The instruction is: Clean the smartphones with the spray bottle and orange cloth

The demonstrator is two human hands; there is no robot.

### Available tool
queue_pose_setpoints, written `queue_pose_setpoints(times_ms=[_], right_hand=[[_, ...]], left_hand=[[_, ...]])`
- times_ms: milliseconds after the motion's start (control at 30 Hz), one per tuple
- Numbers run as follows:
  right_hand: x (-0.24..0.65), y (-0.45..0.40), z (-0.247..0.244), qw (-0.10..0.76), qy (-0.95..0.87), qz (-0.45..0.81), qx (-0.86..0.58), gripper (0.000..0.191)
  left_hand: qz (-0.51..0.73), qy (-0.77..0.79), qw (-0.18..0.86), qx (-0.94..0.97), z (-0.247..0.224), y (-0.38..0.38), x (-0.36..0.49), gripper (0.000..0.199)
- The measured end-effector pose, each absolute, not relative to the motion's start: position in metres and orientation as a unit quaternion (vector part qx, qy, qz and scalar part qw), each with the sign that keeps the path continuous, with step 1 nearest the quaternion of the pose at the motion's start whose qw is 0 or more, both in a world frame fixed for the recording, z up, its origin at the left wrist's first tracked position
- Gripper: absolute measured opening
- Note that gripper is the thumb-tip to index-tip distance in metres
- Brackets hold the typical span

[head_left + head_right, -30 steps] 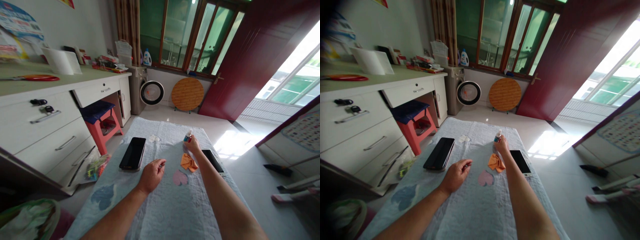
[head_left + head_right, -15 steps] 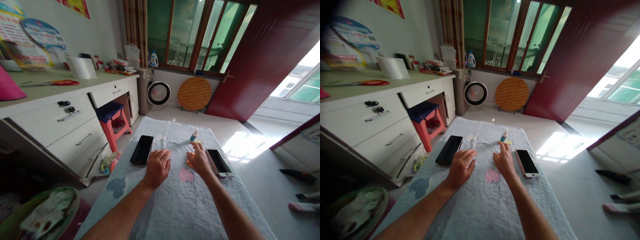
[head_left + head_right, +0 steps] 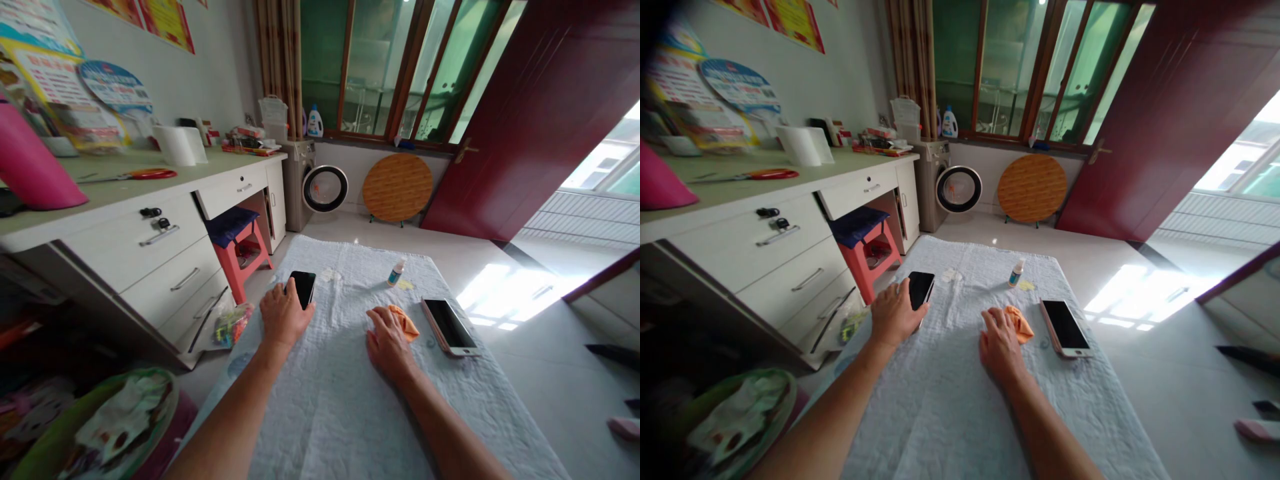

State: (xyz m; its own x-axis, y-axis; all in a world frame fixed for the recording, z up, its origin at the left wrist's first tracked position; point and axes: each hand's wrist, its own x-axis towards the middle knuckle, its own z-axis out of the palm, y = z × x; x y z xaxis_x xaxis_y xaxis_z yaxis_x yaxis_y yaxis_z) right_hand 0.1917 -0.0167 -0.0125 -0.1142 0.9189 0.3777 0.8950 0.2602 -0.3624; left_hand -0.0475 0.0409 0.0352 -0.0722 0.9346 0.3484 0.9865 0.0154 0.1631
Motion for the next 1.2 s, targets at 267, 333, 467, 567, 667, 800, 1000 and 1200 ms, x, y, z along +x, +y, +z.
queue_pose_setpoints(times_ms=[267,333,467,567,667,800,1000,1200], right_hand=[[0.191,-0.015,-0.017,0.282,-0.748,0.026,-0.601,0.040],[0.191,-0.015,-0.016,0.284,-0.748,0.028,-0.599,0.038],[0.192,-0.015,-0.016,0.282,-0.749,0.033,-0.599,0.039],[0.193,-0.015,-0.016,0.277,-0.749,0.027,-0.601,0.039],[0.192,-0.016,-0.015,0.273,-0.751,0.022,-0.601,0.038],[0.191,-0.016,-0.012,0.273,-0.751,0.028,-0.600,0.037],[0.193,-0.016,-0.010,0.276,-0.742,0.001,-0.611,0.036],[0.203,-0.011,-0.015,0.277,-0.672,-0.087,-0.681,0.040]], left_hand=[[-0.153,-0.726,0.043,-0.669,0.035,0.043,-0.050,0.069],[-0.157,-0.726,0.046,-0.668,0.034,0.044,-0.050,0.067],[-0.173,-0.723,0.063,-0.666,0.028,0.046,-0.049,0.064],[-0.192,-0.716,0.078,-0.666,0.027,0.046,-0.049,0.065],[-0.219,-0.702,0.088,-0.672,0.030,0.044,-0.046,0.067],[-0.279,-0.647,0.078,-0.705,0.037,0.036,-0.035,0.069],[-0.310,-0.569,-0.019,-0.762,0.025,0.016,-0.004,0.062],[-0.269,-0.549,-0.097,-0.786,0.004,0.006,0.017,0.056]])
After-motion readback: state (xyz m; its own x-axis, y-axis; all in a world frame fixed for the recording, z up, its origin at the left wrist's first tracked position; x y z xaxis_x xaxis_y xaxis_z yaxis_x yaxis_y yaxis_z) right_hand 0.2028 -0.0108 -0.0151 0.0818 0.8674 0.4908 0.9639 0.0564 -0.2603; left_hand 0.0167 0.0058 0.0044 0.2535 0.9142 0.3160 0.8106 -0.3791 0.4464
